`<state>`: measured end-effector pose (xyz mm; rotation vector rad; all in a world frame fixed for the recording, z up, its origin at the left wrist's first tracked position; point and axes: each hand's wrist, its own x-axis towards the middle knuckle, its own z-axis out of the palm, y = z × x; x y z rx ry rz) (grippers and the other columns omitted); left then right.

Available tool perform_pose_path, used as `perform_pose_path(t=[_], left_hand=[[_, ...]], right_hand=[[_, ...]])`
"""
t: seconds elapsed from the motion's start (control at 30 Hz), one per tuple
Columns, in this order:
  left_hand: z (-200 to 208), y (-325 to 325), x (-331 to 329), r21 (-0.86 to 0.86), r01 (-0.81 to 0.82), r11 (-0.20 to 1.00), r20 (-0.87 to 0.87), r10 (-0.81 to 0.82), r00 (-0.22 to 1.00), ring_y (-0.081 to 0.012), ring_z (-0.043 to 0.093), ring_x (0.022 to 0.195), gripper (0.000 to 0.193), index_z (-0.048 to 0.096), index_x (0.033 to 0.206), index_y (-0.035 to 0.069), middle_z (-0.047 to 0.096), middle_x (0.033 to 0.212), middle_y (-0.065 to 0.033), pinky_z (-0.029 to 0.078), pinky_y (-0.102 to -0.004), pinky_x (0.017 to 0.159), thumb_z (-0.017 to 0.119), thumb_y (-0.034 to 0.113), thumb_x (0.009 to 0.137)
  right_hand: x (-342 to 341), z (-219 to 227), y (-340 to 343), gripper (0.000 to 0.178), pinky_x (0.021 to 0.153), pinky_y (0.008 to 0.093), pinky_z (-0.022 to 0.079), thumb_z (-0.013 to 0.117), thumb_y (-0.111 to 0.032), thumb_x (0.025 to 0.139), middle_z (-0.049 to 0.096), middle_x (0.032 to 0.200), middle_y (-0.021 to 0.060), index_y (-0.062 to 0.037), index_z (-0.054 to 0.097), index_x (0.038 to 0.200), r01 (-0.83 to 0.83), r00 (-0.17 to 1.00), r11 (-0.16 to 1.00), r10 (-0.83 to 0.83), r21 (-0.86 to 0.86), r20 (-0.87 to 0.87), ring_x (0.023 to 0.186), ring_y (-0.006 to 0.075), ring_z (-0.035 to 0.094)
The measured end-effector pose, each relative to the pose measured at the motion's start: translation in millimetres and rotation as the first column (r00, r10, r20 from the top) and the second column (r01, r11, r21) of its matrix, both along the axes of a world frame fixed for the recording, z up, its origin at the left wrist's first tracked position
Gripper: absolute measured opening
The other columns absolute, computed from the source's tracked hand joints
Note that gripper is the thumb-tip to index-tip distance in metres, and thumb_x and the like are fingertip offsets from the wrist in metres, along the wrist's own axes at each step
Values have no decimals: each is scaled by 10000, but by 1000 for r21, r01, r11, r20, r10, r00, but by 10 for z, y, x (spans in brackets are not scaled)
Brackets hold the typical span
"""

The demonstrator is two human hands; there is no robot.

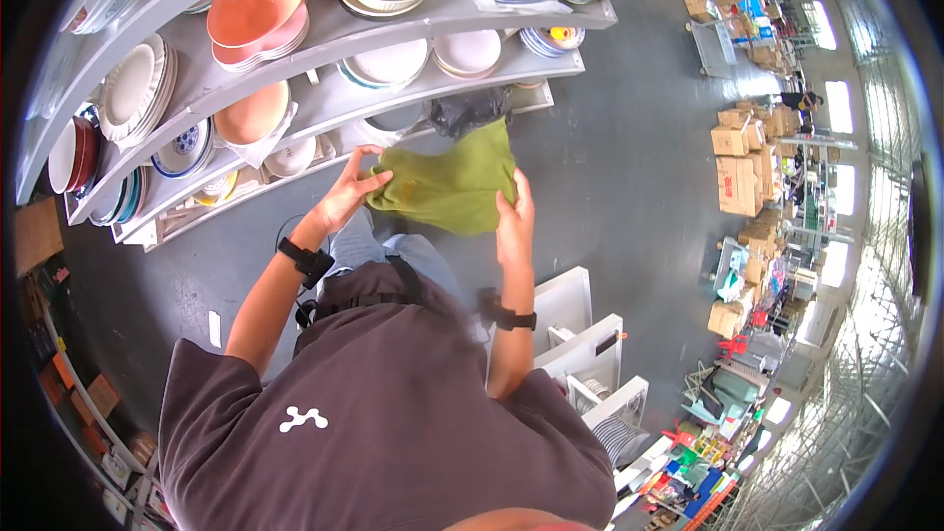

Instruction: The person wipes various ceramic bowls and plates with a green cloth while they are stacked on metal shelving.

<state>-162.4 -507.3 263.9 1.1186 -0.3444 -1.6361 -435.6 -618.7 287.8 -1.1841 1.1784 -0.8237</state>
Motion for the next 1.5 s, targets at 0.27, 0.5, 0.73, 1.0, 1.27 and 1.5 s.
perform_pose_path(t=[0.27,0.5,0.73,1.0,1.27,1.5], left_hand=[[-634,90,180,-19,66,998,379,-54,924,-138,576,974,314,695,1091,-8,673,1081,-57,434,-260,897,472,50,879],[-1074,627,-370,229,65,971,603,-194,774,-176,631,793,372,783,962,63,740,897,-106,502,-299,766,515,-54,732],[-1317,688,-868,257,-294,921,589,92,803,-244,671,829,254,753,956,22,727,898,-129,522,-329,792,604,133,783],[-2290,870,-858,438,-62,897,742,-322,588,-330,610,1012,251,735,1002,77,639,1052,-141,500,-411,853,763,230,805],[-3055,712,-33,244,-142,959,961,-221,165,-269,523,1093,147,750,855,129,555,1086,-92,442,-419,862,742,265,801],[-3141,122,1174,191,-439,878,816,107,568,-183,628,755,152,646,996,18,635,889,-91,504,-352,699,641,162,948]], right_hand=[[168,-644,-356,471,1045,328,398,558,-41,944,584,1336,129,-49,480,1407,-305,836,952,269,2,-478,1201,222,552],[180,-964,-710,361,912,359,489,664,-256,928,694,1153,126,-69,636,1235,-816,499,569,783,101,-372,1065,252,650],[34,-1551,-1059,323,921,350,499,691,-239,920,712,1143,147,-31,694,1167,-897,5,166,930,410,-367,1057,254,669],[190,-2486,-1330,309,878,389,499,824,-263,762,665,1014,143,-92,757,1010,-917,-95,103,883,387,-460,963,306,630],[1215,-3012,-1461,178,830,392,463,822,-175,737,550,916,95,-124,781,902,-956,-108,80,800,283,-590,886,282,543],[2579,-2750,-1827,384,735,306,575,669,-105,901,679,847,121,27,592,1252,-853,336,352,935,385,-110,803,191,692]])
